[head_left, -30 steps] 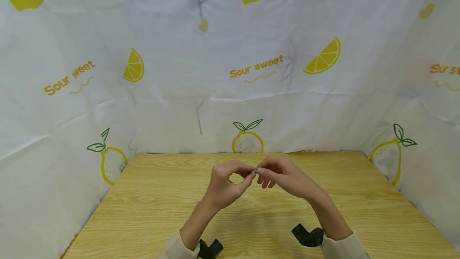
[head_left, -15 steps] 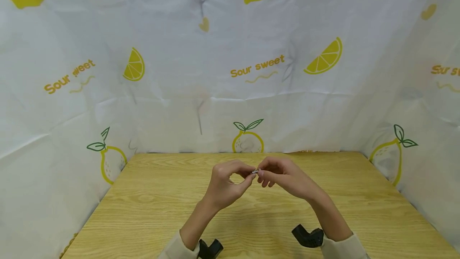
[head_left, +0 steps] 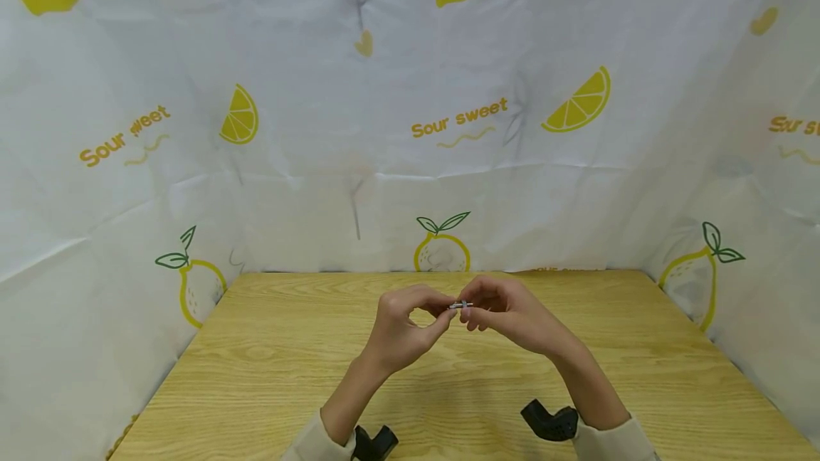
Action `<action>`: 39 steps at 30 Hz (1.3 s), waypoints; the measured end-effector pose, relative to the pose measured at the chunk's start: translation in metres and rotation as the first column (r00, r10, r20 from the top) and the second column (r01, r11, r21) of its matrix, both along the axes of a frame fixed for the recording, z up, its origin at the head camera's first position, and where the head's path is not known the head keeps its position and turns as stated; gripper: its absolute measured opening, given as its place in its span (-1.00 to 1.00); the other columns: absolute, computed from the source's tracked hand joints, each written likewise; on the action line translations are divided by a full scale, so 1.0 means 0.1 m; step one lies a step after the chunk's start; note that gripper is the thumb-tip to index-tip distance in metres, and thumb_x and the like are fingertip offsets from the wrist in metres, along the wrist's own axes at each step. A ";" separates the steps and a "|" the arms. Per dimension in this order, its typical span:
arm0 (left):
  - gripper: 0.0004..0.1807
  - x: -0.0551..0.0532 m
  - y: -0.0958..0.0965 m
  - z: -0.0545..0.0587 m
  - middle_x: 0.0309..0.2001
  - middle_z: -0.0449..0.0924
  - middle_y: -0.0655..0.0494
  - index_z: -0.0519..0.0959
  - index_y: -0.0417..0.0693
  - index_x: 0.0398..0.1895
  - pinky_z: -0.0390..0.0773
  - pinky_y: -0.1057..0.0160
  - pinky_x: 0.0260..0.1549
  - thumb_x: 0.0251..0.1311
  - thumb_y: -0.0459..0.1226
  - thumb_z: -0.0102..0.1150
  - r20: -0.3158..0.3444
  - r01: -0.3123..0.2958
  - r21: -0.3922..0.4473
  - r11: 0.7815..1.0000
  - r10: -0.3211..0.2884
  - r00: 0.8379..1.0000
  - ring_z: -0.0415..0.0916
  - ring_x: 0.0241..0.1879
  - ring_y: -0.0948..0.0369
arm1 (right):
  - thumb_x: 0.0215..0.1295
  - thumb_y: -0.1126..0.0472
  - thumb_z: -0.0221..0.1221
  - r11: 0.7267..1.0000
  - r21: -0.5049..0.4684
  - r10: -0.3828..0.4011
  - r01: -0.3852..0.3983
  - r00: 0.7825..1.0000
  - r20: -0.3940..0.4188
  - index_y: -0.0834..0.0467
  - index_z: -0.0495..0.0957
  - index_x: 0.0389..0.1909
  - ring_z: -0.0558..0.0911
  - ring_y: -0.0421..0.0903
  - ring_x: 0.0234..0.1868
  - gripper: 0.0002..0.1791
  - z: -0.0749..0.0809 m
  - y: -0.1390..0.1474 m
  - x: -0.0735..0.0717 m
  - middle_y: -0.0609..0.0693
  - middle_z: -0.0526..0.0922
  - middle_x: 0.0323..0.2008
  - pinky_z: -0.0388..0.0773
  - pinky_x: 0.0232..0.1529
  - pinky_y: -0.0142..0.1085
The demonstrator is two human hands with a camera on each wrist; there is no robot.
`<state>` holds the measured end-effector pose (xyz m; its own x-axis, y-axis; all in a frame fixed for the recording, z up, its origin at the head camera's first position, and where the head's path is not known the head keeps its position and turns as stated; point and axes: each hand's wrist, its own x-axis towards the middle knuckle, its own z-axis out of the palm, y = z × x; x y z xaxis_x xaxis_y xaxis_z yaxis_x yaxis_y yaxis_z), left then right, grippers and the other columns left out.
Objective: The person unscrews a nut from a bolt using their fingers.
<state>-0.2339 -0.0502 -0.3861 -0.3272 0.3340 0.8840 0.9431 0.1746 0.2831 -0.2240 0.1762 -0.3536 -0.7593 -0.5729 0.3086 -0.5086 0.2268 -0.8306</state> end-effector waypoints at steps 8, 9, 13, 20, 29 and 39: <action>-0.83 0.00 0.00 0.00 -0.34 0.81 0.03 0.78 -0.14 -0.22 0.70 0.50 -0.33 0.14 -0.50 0.42 0.014 -0.007 0.005 1.000 0.007 1.000 0.74 -0.42 0.29 | 0.46 0.25 0.24 0.999 0.022 -0.036 0.036 0.999 -0.013 0.22 0.60 0.01 0.73 -0.08 -0.33 -0.81 0.01 -0.01 0.01 0.15 0.72 -0.26 0.76 -0.27 -0.20; -0.84 0.00 0.00 0.00 -0.34 0.81 0.03 0.78 -0.14 -0.22 0.70 0.50 -0.33 0.15 -0.49 0.42 0.011 -0.007 0.005 1.000 0.007 1.000 0.74 -0.42 0.29 | 0.48 0.24 0.23 0.999 0.027 -0.035 0.036 0.999 -0.011 0.22 0.60 0.02 0.73 -0.11 -0.33 -0.81 0.01 -0.02 0.01 0.15 0.72 -0.26 0.76 -0.26 -0.20; -0.85 0.00 0.00 0.01 -0.35 0.81 0.04 0.78 -0.13 -0.23 0.70 0.50 -0.32 0.16 -0.49 0.41 0.009 -0.004 0.007 1.000 0.004 1.000 0.74 -0.42 0.29 | 0.59 0.20 0.09 0.999 0.045 -0.015 0.015 1.000 -0.005 0.22 0.63 -0.05 0.74 -0.07 -0.33 -0.80 0.01 -0.03 -0.01 0.18 0.72 -0.28 0.77 -0.25 -0.17; -0.85 0.00 0.00 0.01 -0.36 0.80 0.03 0.77 -0.15 -0.24 0.70 0.50 -0.33 0.15 -0.49 0.43 -0.006 -0.010 0.011 1.000 0.010 1.000 0.73 -0.42 0.29 | 0.67 0.14 -0.05 0.996 0.079 0.025 -0.028 0.999 0.038 0.20 0.65 -0.17 0.74 0.03 -0.28 -0.66 0.00 -0.03 -0.01 0.21 0.71 -0.27 0.77 -0.19 -0.15; -0.84 -0.01 0.00 -0.01 -0.34 0.80 0.04 0.78 -0.14 -0.23 0.71 0.50 -0.31 0.15 -0.49 0.42 0.003 -0.009 0.009 1.000 0.009 1.000 0.74 -0.41 0.29 | 0.60 0.22 0.06 0.998 0.042 0.042 -0.043 0.999 0.024 0.27 0.60 -0.06 0.73 0.02 -0.26 -0.79 0.01 -0.02 0.00 0.31 0.68 -0.24 0.75 -0.19 -0.16; -0.84 -0.01 0.00 0.00 -0.33 0.81 0.04 0.78 -0.14 -0.21 0.71 0.50 -0.31 0.16 -0.48 0.42 0.014 0.005 0.012 1.000 -0.005 1.000 0.74 -0.40 0.29 | 0.49 0.29 0.19 1.000 0.008 0.000 0.000 1.000 0.004 0.26 0.61 -0.01 0.75 -0.10 -0.28 -0.83 0.00 -0.01 0.01 0.17 0.71 -0.21 0.77 -0.22 -0.22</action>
